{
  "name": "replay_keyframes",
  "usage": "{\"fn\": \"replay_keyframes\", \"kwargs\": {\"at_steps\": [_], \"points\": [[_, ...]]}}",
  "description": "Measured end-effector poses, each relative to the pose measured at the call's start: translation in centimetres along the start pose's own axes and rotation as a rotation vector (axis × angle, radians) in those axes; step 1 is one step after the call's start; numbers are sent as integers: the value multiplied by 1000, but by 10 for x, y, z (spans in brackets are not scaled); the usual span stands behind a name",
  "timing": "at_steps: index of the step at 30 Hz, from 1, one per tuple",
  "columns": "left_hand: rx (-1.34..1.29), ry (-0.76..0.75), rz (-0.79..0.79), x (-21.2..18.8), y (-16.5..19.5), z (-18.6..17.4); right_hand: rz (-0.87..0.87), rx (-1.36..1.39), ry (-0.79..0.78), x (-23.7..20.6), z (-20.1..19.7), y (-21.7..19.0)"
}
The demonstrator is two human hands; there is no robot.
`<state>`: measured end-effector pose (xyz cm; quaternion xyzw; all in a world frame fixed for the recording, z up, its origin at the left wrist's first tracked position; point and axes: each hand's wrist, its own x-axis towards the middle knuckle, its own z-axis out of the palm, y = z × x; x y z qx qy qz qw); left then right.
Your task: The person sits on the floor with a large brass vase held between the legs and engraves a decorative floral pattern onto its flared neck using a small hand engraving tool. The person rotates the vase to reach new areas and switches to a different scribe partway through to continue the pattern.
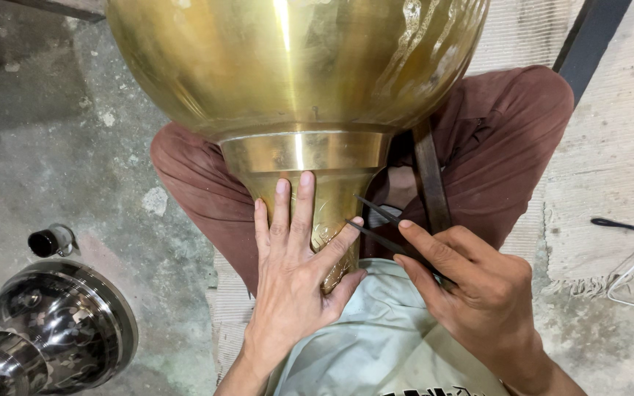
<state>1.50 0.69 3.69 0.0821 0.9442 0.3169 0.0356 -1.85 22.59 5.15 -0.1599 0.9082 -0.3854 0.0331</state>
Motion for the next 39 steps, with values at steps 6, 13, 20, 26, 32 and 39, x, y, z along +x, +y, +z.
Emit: {"fn": "replay_keyframes", "kwargs": {"at_steps": [6,13,20,26,32,39], "points": [[-3,0,3,0,1,0,10,1,-2,0,-1,-1],[-4,-8,4,2,-1,-1,14,13,0,2,-1,-2],[-2,0,8,1,-1,0,16,5,2,1,0,-2],[-2,1,3,1,-1,-1,3,-12,9,1,0,-3],[0,-5,-4,2,0,-1,8,-12,10,1,-2,-5],[-7,9,3,3,1,-2,5,-12,16,1,-2,-5]]}}
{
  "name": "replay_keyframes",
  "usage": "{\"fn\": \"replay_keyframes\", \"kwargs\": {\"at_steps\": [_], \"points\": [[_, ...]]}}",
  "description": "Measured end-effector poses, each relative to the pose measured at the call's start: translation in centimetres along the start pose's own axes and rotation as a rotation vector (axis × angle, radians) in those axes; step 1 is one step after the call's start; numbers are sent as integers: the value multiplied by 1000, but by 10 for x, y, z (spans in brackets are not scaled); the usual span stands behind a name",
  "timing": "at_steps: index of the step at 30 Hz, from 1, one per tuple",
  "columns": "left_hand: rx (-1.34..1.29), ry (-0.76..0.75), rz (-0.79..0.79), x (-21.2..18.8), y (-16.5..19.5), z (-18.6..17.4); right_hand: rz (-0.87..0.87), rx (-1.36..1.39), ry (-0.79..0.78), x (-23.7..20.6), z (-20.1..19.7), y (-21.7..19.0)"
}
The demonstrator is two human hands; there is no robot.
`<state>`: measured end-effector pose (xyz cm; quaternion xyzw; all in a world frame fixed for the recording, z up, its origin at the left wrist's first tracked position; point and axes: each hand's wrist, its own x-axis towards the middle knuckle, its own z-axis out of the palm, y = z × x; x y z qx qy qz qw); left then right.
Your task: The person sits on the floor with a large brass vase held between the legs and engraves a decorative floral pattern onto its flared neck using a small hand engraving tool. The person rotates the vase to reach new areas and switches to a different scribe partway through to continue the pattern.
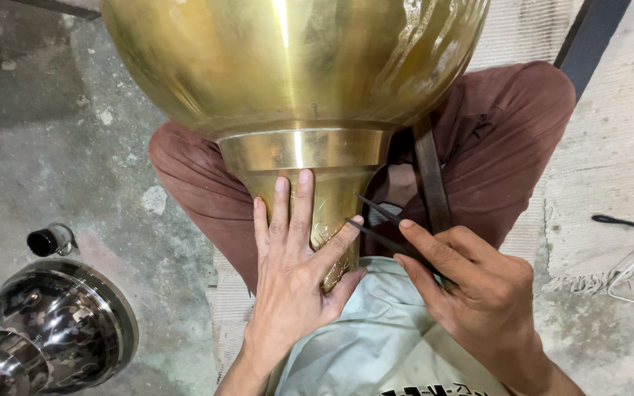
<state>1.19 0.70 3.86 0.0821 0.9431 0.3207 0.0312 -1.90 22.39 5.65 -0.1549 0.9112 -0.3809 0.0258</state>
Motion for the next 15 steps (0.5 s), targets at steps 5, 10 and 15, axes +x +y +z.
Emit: {"fn": "replay_keyframes", "kwargs": {"at_steps": [5,10,15], "points": [[8,-10,-4,-2,0,1,1,20,6,-2,1,0],[25,-12,1,-2,-1,2,6,15,1,-2,0,0],[23,-12,-4,-2,-1,2,8,16,-12,0,1,0]]}}
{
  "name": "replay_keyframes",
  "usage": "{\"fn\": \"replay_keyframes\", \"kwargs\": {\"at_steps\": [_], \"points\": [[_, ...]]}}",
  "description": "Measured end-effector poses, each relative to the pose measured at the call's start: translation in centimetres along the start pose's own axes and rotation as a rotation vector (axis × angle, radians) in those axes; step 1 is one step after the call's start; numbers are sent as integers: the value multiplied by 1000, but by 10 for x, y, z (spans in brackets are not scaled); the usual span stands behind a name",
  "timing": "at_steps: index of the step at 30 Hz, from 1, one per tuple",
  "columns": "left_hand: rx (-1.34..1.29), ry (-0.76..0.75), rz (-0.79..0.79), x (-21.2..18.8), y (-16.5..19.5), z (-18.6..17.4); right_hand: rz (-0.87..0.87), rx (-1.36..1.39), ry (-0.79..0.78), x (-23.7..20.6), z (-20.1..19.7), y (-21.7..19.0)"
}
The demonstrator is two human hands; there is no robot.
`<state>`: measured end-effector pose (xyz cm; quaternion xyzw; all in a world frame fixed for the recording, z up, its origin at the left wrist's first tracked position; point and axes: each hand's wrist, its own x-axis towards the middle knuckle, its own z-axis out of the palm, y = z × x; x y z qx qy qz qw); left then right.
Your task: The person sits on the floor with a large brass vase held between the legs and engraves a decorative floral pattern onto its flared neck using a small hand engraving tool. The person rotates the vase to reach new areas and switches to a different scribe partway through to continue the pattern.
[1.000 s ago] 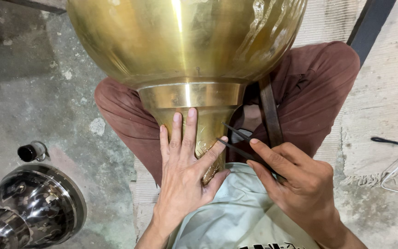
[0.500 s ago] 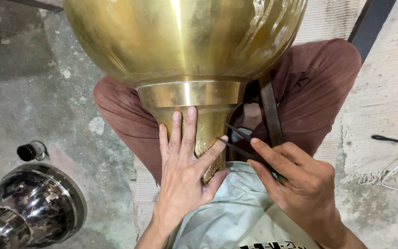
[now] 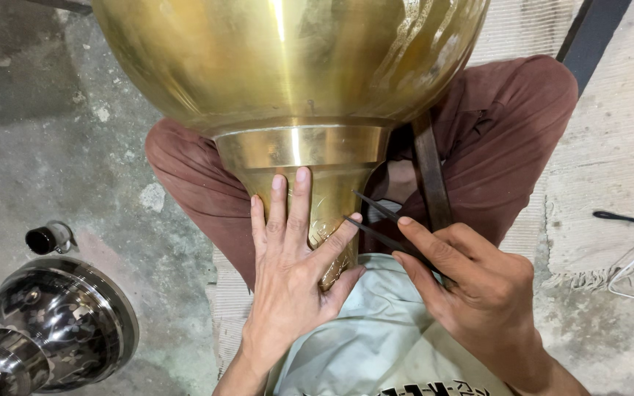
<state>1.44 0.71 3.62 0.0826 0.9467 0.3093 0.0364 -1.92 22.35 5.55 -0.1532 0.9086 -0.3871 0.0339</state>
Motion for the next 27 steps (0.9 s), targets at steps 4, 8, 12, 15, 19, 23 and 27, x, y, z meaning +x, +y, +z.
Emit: {"fn": "replay_keyframes", "kwargs": {"at_steps": [4,8,12,15,19,23,27], "points": [[2,6,4,-1,-1,3,-31,-47,0,3,-2,-2],[-25,93,3,-3,-2,5,-125,-145,-29,7,-10,-3],[-109,212,-34,-5,0,6,-222,-201,-117,17,-17,1],[-94,203,-23,-4,2,4,-295,-256,-157,23,-20,1],[-61,193,7,-2,5,2,-375,-273,-145,26,-23,-1],[-65,191,1,-2,6,3,-370,-295,-180,29,-24,-4],[-126,293,-12,-4,3,5,-424,-404,-211,31,-25,-5]]}}
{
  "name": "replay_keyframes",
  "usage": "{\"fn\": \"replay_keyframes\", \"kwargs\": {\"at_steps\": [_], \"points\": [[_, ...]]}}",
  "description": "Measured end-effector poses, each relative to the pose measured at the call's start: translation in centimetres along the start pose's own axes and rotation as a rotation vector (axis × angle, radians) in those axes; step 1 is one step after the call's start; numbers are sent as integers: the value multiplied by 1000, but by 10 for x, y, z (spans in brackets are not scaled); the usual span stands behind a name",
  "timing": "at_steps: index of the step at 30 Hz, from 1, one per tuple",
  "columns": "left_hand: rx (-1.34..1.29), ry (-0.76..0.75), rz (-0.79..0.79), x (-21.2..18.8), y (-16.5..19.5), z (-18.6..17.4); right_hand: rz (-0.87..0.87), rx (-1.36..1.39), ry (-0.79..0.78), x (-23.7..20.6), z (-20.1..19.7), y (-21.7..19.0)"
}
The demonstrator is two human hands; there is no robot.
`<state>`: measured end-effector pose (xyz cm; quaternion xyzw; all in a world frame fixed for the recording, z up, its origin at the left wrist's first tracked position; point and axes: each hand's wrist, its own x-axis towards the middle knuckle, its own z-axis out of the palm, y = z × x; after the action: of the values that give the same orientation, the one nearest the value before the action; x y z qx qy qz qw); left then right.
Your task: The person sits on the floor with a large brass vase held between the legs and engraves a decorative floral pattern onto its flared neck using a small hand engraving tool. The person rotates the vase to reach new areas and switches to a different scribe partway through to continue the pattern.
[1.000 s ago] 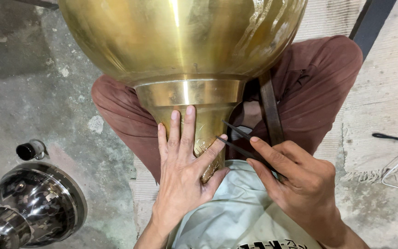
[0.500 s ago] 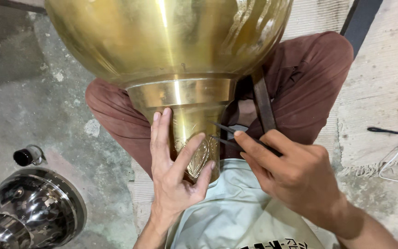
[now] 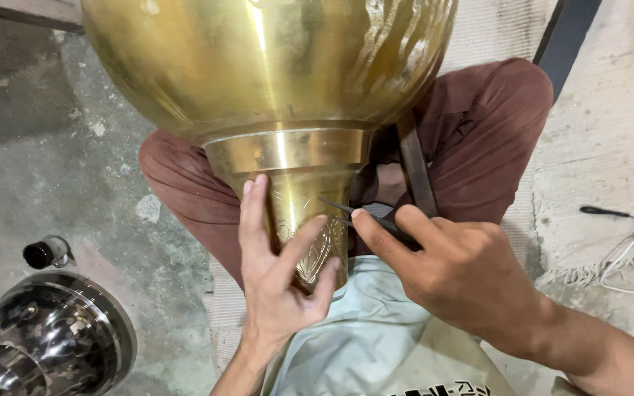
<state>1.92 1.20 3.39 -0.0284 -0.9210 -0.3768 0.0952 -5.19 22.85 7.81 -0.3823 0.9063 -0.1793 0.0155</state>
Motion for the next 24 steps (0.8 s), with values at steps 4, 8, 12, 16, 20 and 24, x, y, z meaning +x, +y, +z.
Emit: {"fn": "replay_keyframes", "kwargs": {"at_steps": [4,8,12,16,20,24], "points": [[-84,206,-70,-6,0,-1,-222,-162,11,7,-3,2],[-79,246,-134,-9,0,-5,-514,-333,19,27,-7,8],[-103,245,-140,-7,-3,-10,-678,-449,-74,50,-19,10],[-112,223,-129,-3,-7,-15,-737,-553,-195,70,-29,2],[-117,208,-119,0,-9,-18,-720,-656,-279,81,-33,-4],[-110,179,-113,0,-10,-21,-694,-682,-248,82,-35,-9]]}}
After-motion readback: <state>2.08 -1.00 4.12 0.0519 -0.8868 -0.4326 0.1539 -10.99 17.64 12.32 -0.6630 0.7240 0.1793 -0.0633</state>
